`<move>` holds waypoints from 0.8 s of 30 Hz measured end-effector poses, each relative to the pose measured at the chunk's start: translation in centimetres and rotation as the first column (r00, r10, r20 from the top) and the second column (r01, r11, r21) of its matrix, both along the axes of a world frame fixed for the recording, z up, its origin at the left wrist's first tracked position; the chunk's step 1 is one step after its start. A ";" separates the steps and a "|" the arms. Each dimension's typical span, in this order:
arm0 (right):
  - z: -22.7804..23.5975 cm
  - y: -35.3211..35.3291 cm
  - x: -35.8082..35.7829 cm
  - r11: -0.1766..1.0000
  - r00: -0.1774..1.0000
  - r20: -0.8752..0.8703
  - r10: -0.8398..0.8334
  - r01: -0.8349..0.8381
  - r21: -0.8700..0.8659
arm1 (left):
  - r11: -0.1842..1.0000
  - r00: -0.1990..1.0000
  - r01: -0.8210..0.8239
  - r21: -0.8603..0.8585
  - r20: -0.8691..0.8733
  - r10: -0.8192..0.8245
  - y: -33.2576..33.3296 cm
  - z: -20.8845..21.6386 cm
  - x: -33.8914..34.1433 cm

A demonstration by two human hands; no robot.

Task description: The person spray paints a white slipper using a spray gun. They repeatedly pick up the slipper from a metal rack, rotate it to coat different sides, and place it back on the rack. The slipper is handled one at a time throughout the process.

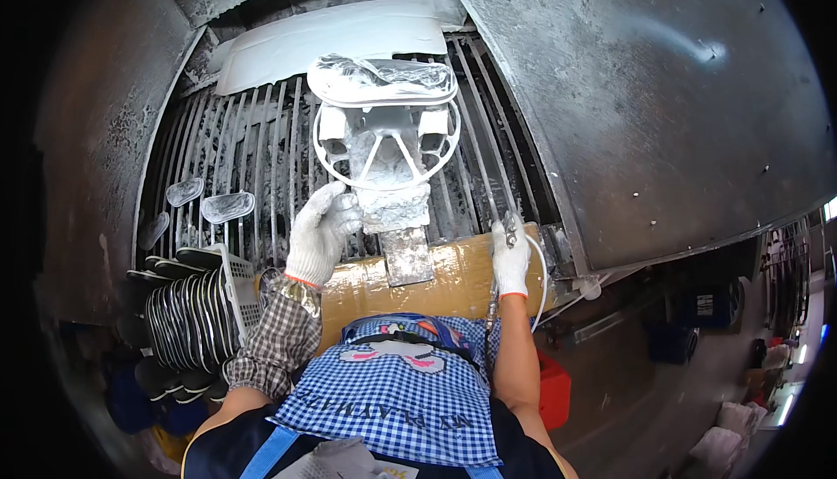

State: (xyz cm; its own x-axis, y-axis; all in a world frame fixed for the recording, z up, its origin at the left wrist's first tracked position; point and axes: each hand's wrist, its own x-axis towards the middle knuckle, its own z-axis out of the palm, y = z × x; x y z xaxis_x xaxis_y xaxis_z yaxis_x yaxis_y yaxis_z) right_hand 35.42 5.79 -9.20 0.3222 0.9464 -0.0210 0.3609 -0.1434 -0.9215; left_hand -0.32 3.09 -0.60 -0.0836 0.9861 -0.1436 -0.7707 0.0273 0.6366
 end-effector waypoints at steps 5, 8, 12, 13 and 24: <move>-8.2 -1.0 3.5 0.990 0.996 0.080 -0.038 0.048 -0.134 | 0.998 1.000 -0.013 0.060 0.016 0.012 2.6 4.6 3.1; -9.2 -1.6 3.6 0.971 0.996 0.081 -0.041 0.059 -0.234 | 0.996 0.988 -0.043 0.078 0.152 0.030 5.5 5.4 4.9; -11.2 -2.1 3.5 0.994 0.916 0.402 -0.014 -0.029 0.101 | 0.994 0.952 -0.110 -0.014 0.286 0.110 9.7 5.5 6.8; -12.4 -2.1 3.9 0.986 0.893 0.449 -0.020 -0.057 0.157 | 0.992 0.945 -0.123 -0.028 0.300 0.126 10.6 5.6 7.0; -8.4 -2.5 2.5 0.974 0.994 -0.113 0.007 -0.033 -0.224 | 0.919 0.333 -0.261 0.296 -0.866 0.373 14.2 5.2 7.7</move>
State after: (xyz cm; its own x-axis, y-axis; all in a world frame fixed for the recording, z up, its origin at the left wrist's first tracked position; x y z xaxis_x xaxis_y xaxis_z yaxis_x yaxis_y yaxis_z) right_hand 37.88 3.34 -17.58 0.2869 0.9193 -0.2692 0.2630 -0.3458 -0.9007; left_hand 7.41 17.30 4.61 -0.4154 0.8566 0.3060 0.3126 -0.1814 0.9324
